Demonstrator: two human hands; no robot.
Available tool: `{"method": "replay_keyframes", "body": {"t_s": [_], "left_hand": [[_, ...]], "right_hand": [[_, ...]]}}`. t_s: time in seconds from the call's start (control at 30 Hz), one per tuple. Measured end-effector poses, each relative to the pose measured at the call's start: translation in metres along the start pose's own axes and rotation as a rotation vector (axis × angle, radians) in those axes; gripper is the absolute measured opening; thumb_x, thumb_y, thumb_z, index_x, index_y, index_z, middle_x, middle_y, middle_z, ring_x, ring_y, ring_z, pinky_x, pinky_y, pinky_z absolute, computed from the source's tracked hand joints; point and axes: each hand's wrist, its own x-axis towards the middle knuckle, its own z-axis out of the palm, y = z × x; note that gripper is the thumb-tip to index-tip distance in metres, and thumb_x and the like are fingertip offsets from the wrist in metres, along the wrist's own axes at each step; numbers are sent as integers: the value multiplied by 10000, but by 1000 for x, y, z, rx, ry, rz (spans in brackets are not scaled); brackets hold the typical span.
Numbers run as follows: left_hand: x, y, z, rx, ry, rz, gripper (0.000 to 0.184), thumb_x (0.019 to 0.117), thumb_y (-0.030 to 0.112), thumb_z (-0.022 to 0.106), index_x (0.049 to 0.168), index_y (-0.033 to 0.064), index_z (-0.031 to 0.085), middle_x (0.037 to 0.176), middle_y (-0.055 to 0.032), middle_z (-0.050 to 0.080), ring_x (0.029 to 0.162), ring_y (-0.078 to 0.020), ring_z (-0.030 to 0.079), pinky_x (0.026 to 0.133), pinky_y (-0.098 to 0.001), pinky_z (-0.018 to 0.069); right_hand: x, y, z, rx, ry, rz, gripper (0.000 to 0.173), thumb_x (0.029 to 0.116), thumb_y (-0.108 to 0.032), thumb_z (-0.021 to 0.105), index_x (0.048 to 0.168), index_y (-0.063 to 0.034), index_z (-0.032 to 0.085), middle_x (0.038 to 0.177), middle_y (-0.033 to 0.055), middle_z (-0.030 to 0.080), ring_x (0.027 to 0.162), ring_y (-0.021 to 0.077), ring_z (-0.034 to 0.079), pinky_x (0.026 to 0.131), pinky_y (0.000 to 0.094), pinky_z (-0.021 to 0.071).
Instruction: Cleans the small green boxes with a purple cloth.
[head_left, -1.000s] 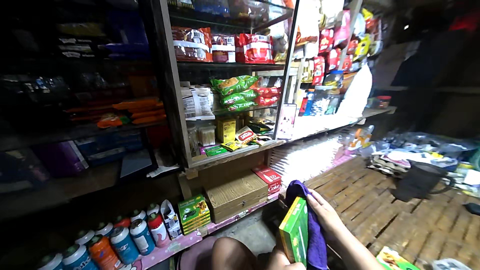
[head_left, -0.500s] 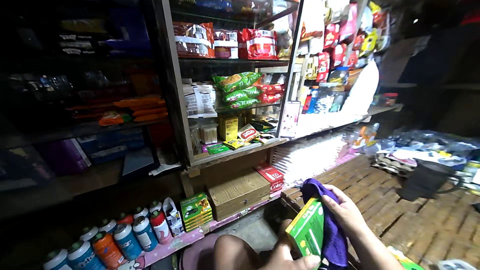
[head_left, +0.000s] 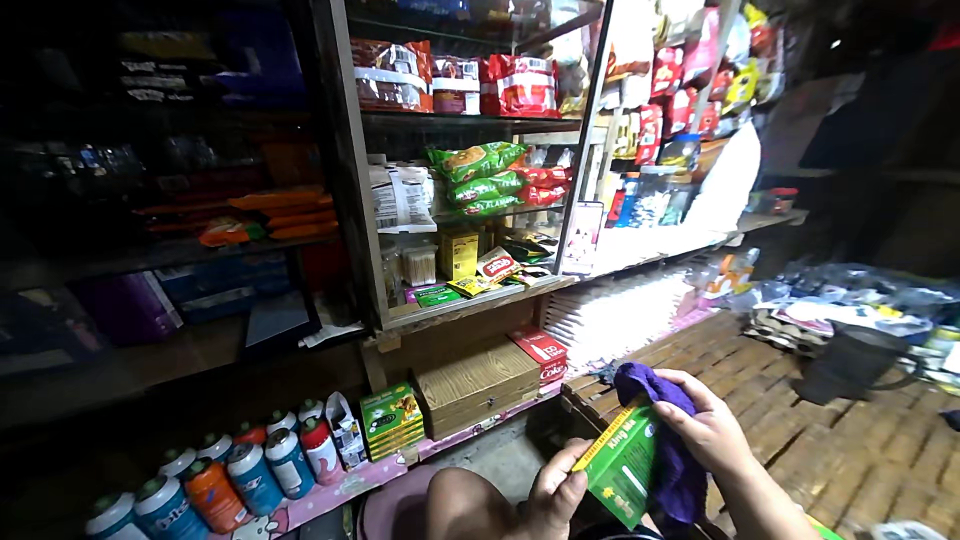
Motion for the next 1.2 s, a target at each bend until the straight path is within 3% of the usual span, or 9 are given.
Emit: {"method": "replay_keyframes", "body": {"t_s": [0.1,0.2,0.3,0.33,0.5,0.63,0.83,1.03,1.2], "left_hand": [[3,15,6,73,-47,-82,983,902,737,512,1313,-155,515,1282,-110,647,1155,-84,626,989,-301,517],[3,8,1,-7,-147,-141,813,947,572,606,1349,-128,513,1259,-96,660,1126,-69,632,1001,-294,508],[5,25,11,56,-190,-256,635,932,278,616,1334,-184,453,1237,-104,650,1091,-32,627,988,-260,503],[4,29,14,99,-194,-293,589,904,219,636,1301,-185,472,1204,-114,656,1070,-41,631,976,-262,508],[-2,8,2,277,-191,-391,460,900,170,741,1243,-91,579,1075,-128,704,972,-109,685,918,-321,559],[-2,25,16,436,-97,-430,393,893,189,729,1182,-61,638,1029,-71,697,941,-39,649,895,-254,526],[-3,20,17,513,39,-204,243,854,37,698,1053,-102,693,988,-81,716,949,12,638,912,-185,503],[-10,-3,13,405,107,-70,272,867,33,698,1107,-90,669,1019,-100,716,961,-44,668,914,-254,547],[-7,11,17,343,157,-198,369,896,72,669,1218,-96,600,1016,-99,730,915,-73,708,882,-293,587]], "right_hand": [[0,-1,-6,-22,-78,-47,452,884,-564,697,1167,-211,700,1101,-147,714,999,-58,652,891,161,547],[1,-28,-2,-48,-135,-33,516,844,-415,735,1069,48,700,1024,32,733,951,-15,658,891,165,526],[-2,2,-9,-122,-288,-160,473,905,-569,678,1176,-184,714,1127,-75,727,1061,-18,652,956,209,540],[-3,5,-8,-160,-316,-201,483,909,-598,657,1179,-202,711,1116,-67,728,1052,-7,657,945,227,549],[-8,-3,9,-367,-417,-339,552,917,-670,590,1139,-181,716,929,31,723,887,109,689,795,332,582],[-11,-12,25,-419,-441,-449,575,939,-683,540,1107,-160,712,816,48,670,790,152,663,725,332,563],[-11,-12,33,-422,-381,-520,571,953,-679,518,1133,-172,712,808,54,652,780,155,647,718,314,549],[-11,-9,34,-391,-313,-561,502,983,-635,508,1155,-208,707,893,45,661,862,139,646,784,295,541],[-2,18,16,-435,-273,-487,562,1036,-606,391,1018,-142,706,841,76,661,827,178,652,742,331,547]]}}
